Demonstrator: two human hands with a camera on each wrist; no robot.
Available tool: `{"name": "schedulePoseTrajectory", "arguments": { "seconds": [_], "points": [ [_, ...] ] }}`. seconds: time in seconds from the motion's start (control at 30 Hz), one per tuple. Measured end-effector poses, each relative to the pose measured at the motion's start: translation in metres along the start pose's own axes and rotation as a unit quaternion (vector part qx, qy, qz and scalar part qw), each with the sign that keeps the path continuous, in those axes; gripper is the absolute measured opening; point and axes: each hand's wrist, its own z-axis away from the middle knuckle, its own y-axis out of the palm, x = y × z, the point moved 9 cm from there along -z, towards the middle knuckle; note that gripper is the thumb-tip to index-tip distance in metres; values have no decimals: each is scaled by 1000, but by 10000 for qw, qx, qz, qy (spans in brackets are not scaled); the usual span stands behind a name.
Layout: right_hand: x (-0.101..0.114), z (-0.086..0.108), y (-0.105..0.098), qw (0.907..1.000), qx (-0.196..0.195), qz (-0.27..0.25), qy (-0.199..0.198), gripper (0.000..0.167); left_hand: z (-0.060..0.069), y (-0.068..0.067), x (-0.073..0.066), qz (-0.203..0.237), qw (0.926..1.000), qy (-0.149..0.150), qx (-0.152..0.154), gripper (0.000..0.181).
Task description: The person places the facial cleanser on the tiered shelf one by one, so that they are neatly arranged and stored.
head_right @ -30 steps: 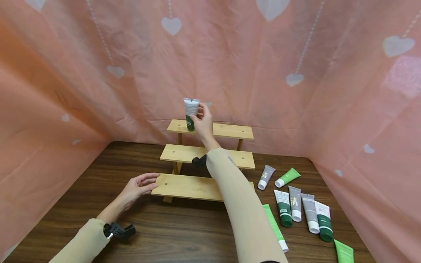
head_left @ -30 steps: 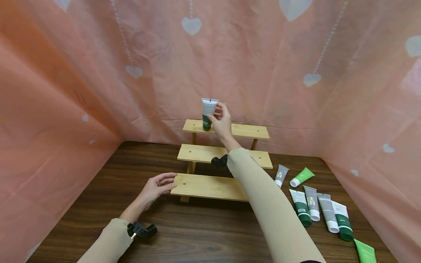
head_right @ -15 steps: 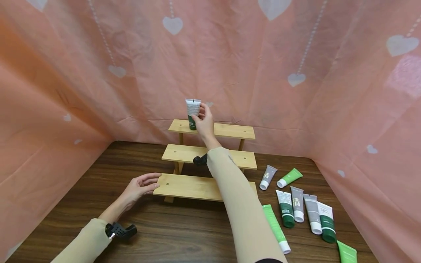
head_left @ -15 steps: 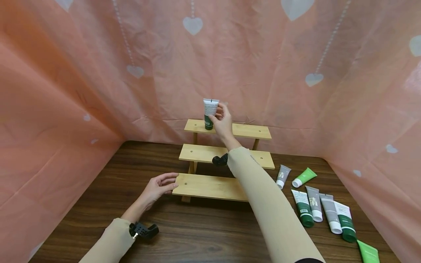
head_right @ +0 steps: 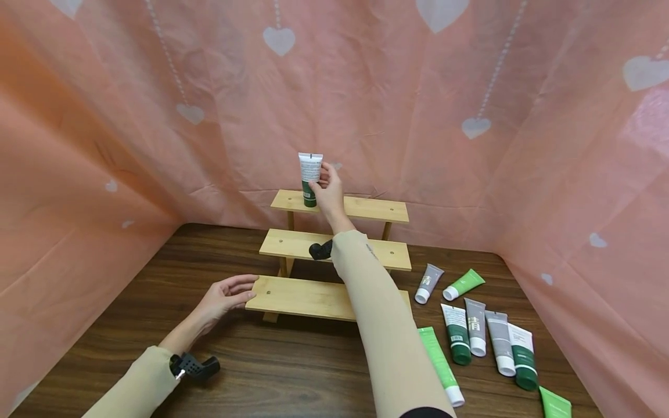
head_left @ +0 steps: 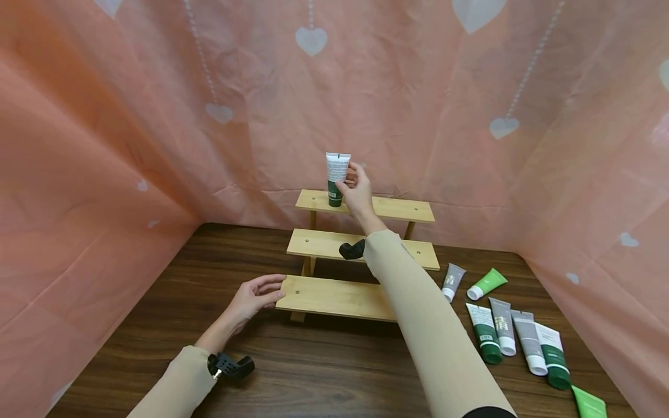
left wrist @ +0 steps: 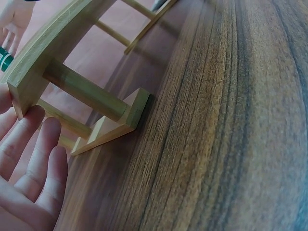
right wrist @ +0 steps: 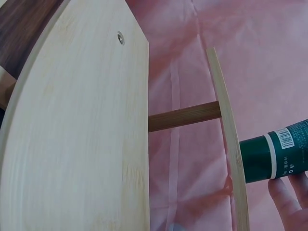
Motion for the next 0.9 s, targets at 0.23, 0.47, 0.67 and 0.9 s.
{"name": "schedulePoseTrajectory", "arguments": {
  "seconds": [0.23,0.47,0.67,0.9],
  "points": [
    [-4,8,-1,9996,-13,39,290,52,-1,-1,0,63,9999,-26,74,48],
    [-9,28,-14,9989,-423,-88,157,49,1,-2,1,61,10000,-26,-62,52],
    [-2,38,-28,9980,-622,60,-132,45,-3,1,1,106,9999,65,-36,51],
    [20,57,-34,9987,-362,-271,-224,42,-7,1,-1,120,9999,60,6,51]
  ]
}}
